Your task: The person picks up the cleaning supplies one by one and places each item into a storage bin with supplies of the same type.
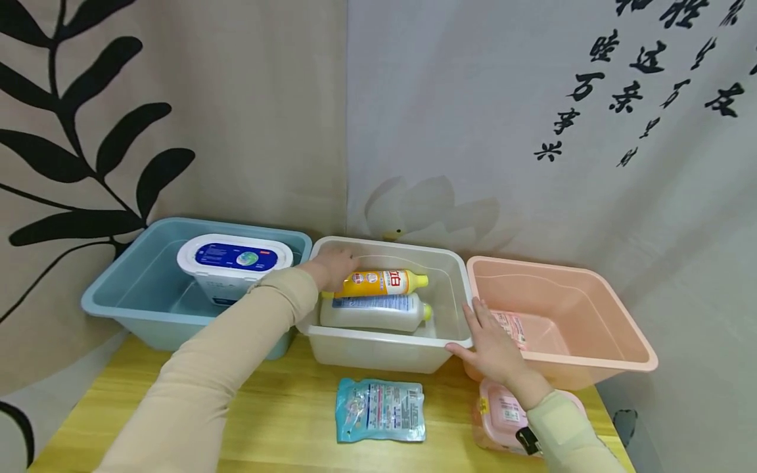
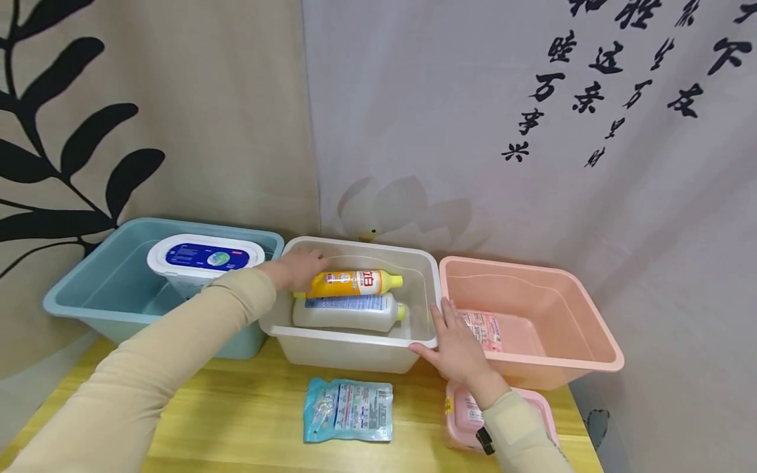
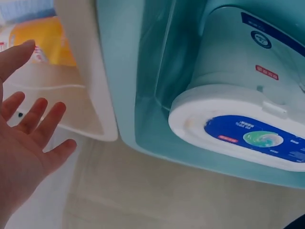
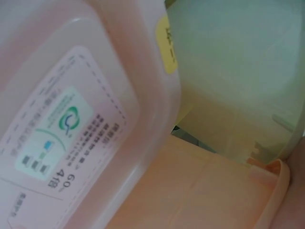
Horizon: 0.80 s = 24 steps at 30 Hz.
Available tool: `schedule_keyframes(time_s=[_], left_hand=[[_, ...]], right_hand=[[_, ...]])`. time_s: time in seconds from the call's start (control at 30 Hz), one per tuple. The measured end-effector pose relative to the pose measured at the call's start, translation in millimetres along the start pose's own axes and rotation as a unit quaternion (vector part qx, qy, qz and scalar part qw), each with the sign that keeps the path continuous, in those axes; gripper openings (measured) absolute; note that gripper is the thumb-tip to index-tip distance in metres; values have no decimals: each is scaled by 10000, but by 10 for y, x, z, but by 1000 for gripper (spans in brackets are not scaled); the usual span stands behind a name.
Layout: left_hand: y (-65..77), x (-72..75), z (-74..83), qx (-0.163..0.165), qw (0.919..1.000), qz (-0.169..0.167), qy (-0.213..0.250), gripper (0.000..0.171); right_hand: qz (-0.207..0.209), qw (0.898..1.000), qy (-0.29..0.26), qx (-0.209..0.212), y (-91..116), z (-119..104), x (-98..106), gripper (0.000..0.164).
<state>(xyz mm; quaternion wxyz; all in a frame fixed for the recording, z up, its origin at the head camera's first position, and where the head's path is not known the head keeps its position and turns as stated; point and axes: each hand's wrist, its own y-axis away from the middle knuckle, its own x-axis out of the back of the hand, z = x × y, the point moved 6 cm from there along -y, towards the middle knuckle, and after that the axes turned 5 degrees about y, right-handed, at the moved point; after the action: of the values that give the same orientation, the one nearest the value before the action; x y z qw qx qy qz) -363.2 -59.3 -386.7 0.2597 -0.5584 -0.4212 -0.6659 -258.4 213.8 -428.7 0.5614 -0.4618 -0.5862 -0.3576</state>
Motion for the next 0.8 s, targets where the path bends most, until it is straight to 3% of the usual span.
schedule_keyframes(time_s=[0.23,0.37,0.6,0.8], left_hand=[[19,56,-8,99,9998,57,163,55],[11,30,-39,-16,9992,222,326,57],[140,108,3,-25,9987,280,416,56],[189,113,-54,28,9965,503,667,56]], right_hand=[[15,10000,-34,17,7,-2,-9,88],[-28,10000,-23,17,4,-1,-14,88],[-34,10000,-47,25,3,-3,1,88],[-12,10000,-69,25,8,0,10,88]])
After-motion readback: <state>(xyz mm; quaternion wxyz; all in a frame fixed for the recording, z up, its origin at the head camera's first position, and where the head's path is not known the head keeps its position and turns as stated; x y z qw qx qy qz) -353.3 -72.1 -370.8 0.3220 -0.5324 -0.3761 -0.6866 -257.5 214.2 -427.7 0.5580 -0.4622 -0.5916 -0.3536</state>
